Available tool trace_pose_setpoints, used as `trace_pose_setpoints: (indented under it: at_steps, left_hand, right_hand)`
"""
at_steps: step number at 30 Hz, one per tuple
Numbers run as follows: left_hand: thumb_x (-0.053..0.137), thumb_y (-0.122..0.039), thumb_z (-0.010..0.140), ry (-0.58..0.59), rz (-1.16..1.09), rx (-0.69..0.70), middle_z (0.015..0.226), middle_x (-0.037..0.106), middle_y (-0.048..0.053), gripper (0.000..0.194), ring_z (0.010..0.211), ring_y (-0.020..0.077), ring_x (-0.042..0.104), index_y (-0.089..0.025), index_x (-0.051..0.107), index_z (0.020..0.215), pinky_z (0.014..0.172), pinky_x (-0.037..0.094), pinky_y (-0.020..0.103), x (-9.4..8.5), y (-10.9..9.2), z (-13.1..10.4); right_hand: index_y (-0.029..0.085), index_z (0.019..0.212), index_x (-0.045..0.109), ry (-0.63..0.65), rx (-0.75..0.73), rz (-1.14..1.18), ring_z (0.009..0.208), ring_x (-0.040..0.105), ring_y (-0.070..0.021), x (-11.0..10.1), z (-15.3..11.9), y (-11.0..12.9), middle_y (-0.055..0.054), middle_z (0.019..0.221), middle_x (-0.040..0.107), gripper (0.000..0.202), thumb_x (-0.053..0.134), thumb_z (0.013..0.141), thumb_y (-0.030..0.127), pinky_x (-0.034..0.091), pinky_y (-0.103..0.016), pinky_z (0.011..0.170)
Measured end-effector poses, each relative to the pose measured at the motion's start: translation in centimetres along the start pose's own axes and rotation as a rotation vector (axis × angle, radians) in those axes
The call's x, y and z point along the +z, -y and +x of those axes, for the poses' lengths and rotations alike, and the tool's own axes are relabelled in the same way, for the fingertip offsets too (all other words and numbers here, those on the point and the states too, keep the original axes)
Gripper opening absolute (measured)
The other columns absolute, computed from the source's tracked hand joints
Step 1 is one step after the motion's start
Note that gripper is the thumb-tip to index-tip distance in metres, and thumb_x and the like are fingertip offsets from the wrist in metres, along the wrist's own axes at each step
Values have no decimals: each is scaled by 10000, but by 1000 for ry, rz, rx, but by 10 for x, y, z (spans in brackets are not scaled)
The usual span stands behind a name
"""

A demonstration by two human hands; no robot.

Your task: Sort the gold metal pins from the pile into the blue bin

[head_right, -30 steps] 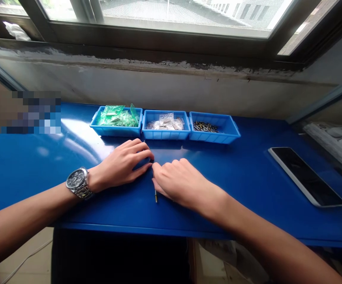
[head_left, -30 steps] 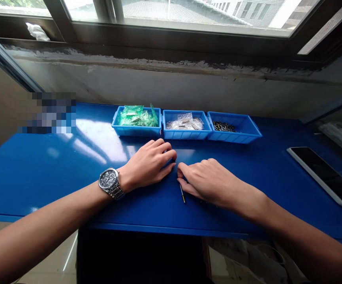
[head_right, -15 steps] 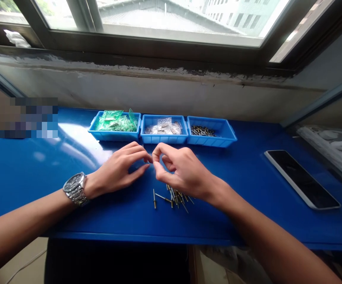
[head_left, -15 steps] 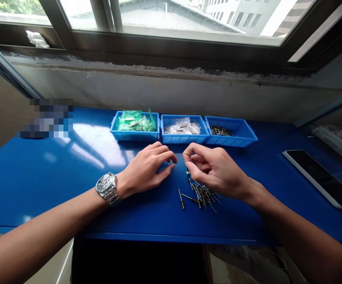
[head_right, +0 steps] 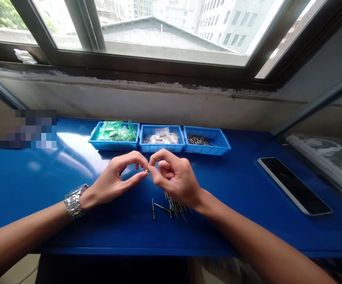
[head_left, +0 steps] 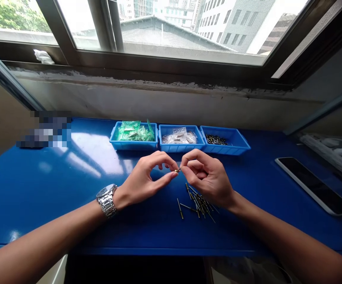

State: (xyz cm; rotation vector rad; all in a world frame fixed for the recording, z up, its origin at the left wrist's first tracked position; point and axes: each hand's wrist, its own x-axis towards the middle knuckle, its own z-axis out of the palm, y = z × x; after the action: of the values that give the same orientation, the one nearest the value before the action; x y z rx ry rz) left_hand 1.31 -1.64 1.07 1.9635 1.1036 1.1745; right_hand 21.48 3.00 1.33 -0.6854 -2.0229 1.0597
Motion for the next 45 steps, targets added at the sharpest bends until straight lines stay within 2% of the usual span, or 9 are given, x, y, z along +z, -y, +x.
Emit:
trace_pose_setpoints:
  at_steps: [6, 10, 13, 16, 24, 31, 38, 41, 45]
  left_hand:
    - [644, -226, 950, -109, 93, 5, 932, 684, 49, 60, 872, 172, 604, -174, 674, 957, 772, 506, 318, -1, -1, -1]
    - [651, -216, 946, -149, 125, 69, 920, 677, 54, 49, 870, 174, 607, -171, 670, 942, 779, 511, 325, -2, 0, -1]
    - [654, -198, 941, -141, 126, 89, 930, 681, 59, 39, 880, 180, 615, -170, 679, 950, 783, 517, 333, -3, -1, -1]
    - [657, -185, 935, -125, 134, 88, 925, 684, 60, 36, 878, 183, 614, -166, 687, 937, 779, 520, 337, -3, -2, -1]
    - [649, -189, 946, -131, 148, 95, 946, 684, 57, 44, 890, 178, 614, -178, 683, 972, 810, 520, 341, -3, -2, -1]
    - [665, -202, 941, -115, 157, 72, 937, 675, 51, 32, 884, 178, 612, -171, 671, 943, 800, 511, 337, -3, 1, -1]
    - [652, -213, 946, -11, 137, 104, 982, 682, 65, 52, 927, 191, 602, -169, 677, 960, 817, 518, 340, 2, 1, -2]
    - [658, -188, 938, -43, 132, 96, 975, 680, 62, 34, 922, 185, 608, -165, 678, 953, 828, 517, 341, 0, 0, -3]
    - [671, -167, 932, -149, 119, 95, 953, 681, 56, 16, 922, 182, 616, -162, 680, 944, 819, 519, 338, -2, -1, -3]
  right_hand:
    - [196, 884, 548, -25, -8, -173, 458, 250, -53, -3, 3, -1, 114, 550, 322, 56, 588, 917, 219, 232, -199, 450]
    - [190, 894, 546, 63, -6, -207, 467, 275, -56, -5, 5, -5, 113, 557, 335, 58, 581, 920, 229, 260, -203, 471]
    - [184, 920, 563, 152, -24, -216, 482, 295, -58, -6, 6, -8, 113, 565, 343, 60, 594, 917, 236, 278, -200, 485]
    - [177, 933, 580, 181, -44, -224, 485, 304, -59, -6, 6, -8, 112, 574, 349, 78, 607, 912, 248, 282, -200, 491]
    - [172, 929, 623, 140, -96, -293, 486, 308, -64, -6, 5, -7, 107, 573, 328, 93, 627, 911, 263, 292, -212, 504]
    - [174, 898, 632, -31, -205, -346, 462, 300, -56, -6, 3, -2, 108, 562, 317, 74, 648, 912, 246, 290, -208, 476]
    - [182, 927, 639, 0, -278, -314, 463, 336, -49, -2, 0, 1, 100, 594, 369, 41, 642, 906, 218, 309, -191, 458]
    - [179, 914, 634, -21, -271, -326, 454, 319, -48, -4, 1, 2, 105, 577, 352, 46, 648, 907, 223, 298, -196, 456]
    - [175, 897, 641, -44, -217, -356, 457, 289, -54, -7, 4, 1, 106, 560, 320, 70, 653, 908, 243, 286, -211, 467]
